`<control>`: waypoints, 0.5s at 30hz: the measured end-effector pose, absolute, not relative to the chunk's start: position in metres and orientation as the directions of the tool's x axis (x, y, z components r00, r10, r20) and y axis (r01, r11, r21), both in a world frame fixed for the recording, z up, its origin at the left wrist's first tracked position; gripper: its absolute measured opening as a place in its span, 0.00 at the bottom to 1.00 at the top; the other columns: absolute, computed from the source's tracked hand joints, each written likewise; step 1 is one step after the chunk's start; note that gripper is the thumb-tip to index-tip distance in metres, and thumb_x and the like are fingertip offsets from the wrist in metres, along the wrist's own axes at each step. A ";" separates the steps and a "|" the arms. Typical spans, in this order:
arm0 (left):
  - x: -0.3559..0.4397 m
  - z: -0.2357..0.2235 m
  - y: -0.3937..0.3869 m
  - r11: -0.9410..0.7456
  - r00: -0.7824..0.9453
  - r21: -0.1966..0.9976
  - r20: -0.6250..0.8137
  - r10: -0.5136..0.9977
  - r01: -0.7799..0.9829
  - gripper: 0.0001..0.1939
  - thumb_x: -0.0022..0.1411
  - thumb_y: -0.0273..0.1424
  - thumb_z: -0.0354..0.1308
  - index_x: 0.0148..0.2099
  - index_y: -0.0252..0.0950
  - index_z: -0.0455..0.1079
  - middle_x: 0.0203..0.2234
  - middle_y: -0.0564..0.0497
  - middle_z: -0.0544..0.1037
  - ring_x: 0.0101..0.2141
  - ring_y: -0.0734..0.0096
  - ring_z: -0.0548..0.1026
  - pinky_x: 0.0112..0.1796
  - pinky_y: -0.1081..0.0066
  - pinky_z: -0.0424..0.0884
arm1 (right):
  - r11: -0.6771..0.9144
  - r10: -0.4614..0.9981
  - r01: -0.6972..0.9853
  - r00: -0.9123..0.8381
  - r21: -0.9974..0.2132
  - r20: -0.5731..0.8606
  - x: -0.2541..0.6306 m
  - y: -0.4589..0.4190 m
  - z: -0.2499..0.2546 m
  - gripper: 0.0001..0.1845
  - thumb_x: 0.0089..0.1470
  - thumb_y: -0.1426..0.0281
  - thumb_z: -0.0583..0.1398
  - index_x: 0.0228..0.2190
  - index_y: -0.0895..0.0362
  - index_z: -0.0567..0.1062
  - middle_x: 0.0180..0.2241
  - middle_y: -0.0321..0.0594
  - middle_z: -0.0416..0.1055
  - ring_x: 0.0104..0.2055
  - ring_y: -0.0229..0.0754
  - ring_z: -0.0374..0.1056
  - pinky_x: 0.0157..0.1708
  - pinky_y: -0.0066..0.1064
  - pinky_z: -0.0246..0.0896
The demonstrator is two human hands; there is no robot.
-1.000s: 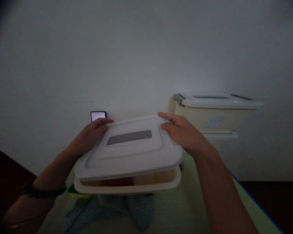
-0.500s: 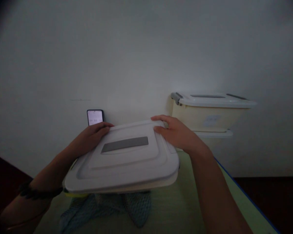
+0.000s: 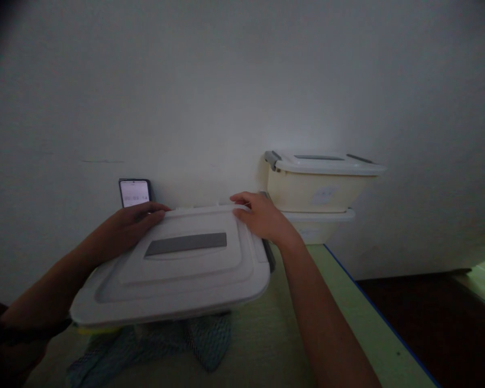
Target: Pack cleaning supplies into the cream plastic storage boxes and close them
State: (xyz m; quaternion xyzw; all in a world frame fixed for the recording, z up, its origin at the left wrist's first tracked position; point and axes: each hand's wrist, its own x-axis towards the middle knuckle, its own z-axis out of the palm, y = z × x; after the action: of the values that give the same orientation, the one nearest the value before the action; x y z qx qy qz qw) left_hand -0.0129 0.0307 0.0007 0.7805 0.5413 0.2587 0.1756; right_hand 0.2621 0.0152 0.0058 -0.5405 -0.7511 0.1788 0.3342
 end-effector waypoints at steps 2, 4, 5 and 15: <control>-0.013 0.000 0.031 -0.339 0.268 0.554 0.207 0.941 0.760 0.25 0.59 0.46 0.45 0.47 0.34 0.70 0.38 0.46 0.77 0.37 0.58 0.74 0.40 0.63 0.67 | 0.382 0.921 0.670 -0.219 -0.637 0.322 0.262 0.017 0.004 0.17 0.52 0.76 0.56 0.44 0.59 0.73 0.46 0.45 0.72 0.46 0.42 0.68 0.48 0.35 0.60; -0.013 0.000 0.031 -0.329 0.257 0.541 0.207 0.944 0.774 0.25 0.59 0.46 0.45 0.48 0.34 0.70 0.37 0.46 0.77 0.36 0.58 0.74 0.40 0.62 0.67 | 0.409 0.910 0.660 -0.239 -0.630 0.340 0.262 0.018 0.002 0.17 0.52 0.78 0.55 0.45 0.59 0.73 0.46 0.44 0.72 0.46 0.41 0.67 0.48 0.35 0.60; -0.013 0.000 0.031 -0.328 0.255 0.533 0.208 0.944 0.780 0.25 0.59 0.46 0.45 0.48 0.35 0.70 0.37 0.46 0.77 0.36 0.58 0.74 0.40 0.62 0.67 | 0.418 0.905 0.663 -0.243 -0.621 0.350 0.261 0.018 0.002 0.17 0.53 0.78 0.55 0.44 0.59 0.73 0.45 0.44 0.72 0.46 0.40 0.67 0.48 0.34 0.60; -0.013 -0.001 0.031 -0.357 0.277 0.532 0.226 0.934 0.768 0.24 0.59 0.45 0.45 0.46 0.35 0.70 0.41 0.45 0.77 0.41 0.56 0.74 0.45 0.60 0.66 | 0.472 0.875 0.738 -0.325 -0.483 0.359 0.258 0.014 0.002 0.20 0.53 0.83 0.50 0.44 0.57 0.74 0.45 0.43 0.71 0.49 0.39 0.64 0.50 0.33 0.56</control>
State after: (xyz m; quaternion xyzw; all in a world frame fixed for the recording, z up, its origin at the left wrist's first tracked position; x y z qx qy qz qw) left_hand -0.0132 0.0311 -0.0014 0.7826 0.5437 0.2568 0.1614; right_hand 0.2575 0.0144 0.0020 -0.5004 -0.8056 0.1164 0.2950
